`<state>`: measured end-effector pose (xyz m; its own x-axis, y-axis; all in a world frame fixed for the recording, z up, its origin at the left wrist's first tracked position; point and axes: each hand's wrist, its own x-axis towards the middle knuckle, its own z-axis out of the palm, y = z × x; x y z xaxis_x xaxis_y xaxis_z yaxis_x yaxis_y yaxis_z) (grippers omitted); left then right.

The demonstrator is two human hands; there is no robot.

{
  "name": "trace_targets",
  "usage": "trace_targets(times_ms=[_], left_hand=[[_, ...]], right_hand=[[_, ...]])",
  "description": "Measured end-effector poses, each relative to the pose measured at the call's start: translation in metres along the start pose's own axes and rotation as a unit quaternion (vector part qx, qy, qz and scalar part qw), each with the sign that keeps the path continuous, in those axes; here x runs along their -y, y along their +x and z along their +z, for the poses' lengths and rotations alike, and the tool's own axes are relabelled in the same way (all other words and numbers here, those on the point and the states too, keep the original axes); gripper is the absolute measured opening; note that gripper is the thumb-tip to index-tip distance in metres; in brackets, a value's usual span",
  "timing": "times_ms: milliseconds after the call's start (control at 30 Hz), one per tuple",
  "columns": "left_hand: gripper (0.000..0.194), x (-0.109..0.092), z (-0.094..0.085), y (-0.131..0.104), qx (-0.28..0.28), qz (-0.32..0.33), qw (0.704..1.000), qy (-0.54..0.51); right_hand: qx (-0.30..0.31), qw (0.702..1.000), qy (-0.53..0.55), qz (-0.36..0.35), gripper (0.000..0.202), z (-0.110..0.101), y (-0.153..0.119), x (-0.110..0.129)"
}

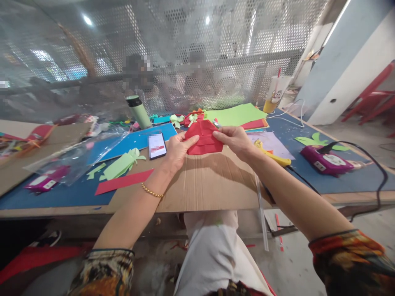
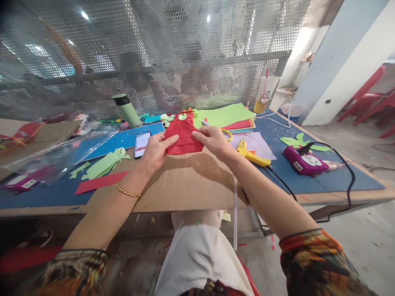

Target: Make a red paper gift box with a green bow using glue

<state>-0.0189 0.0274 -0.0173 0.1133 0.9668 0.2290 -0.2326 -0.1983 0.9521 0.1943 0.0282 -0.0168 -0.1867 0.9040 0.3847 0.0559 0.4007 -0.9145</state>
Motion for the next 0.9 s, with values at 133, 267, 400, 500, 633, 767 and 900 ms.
trace_targets(times_ms=[133,267,400,500,633,767,900], left_hand=[[0.041,-0.002,0.001,-0.002,0.018,-0.017,1.000,0.011],[0.041,-0.004,0.003,-0.006,0.031,-0.040,0.998,0.024],[0.042,-0.005,0.004,-0.006,0.035,-0.043,0.998,0.008],[0.038,-0.005,0.004,-0.005,0.039,-0.029,0.999,0.010],[0.035,-0.004,0.003,-0.004,0.032,-0.025,0.999,0.030],[0.031,-0.004,0.003,-0.005,0.026,-0.016,0.998,0.055],[0.030,-0.009,0.004,-0.007,0.003,-0.018,0.997,0.080]], right_hand=[[-0.024,0.999,0.026,-0.016,0.058,-0.002,0.002,0.004],[-0.011,0.999,0.013,-0.027,0.043,-0.004,0.005,0.001],[-0.029,0.998,-0.034,-0.044,0.034,-0.005,0.006,-0.004],[-0.021,0.997,-0.043,-0.057,0.031,-0.005,0.005,-0.004],[0.004,0.997,-0.026,-0.066,0.027,-0.003,0.003,-0.002],[0.009,0.999,0.022,-0.038,0.032,-0.001,0.005,-0.006],[-0.013,0.998,0.052,-0.031,0.036,0.002,0.009,-0.012]])
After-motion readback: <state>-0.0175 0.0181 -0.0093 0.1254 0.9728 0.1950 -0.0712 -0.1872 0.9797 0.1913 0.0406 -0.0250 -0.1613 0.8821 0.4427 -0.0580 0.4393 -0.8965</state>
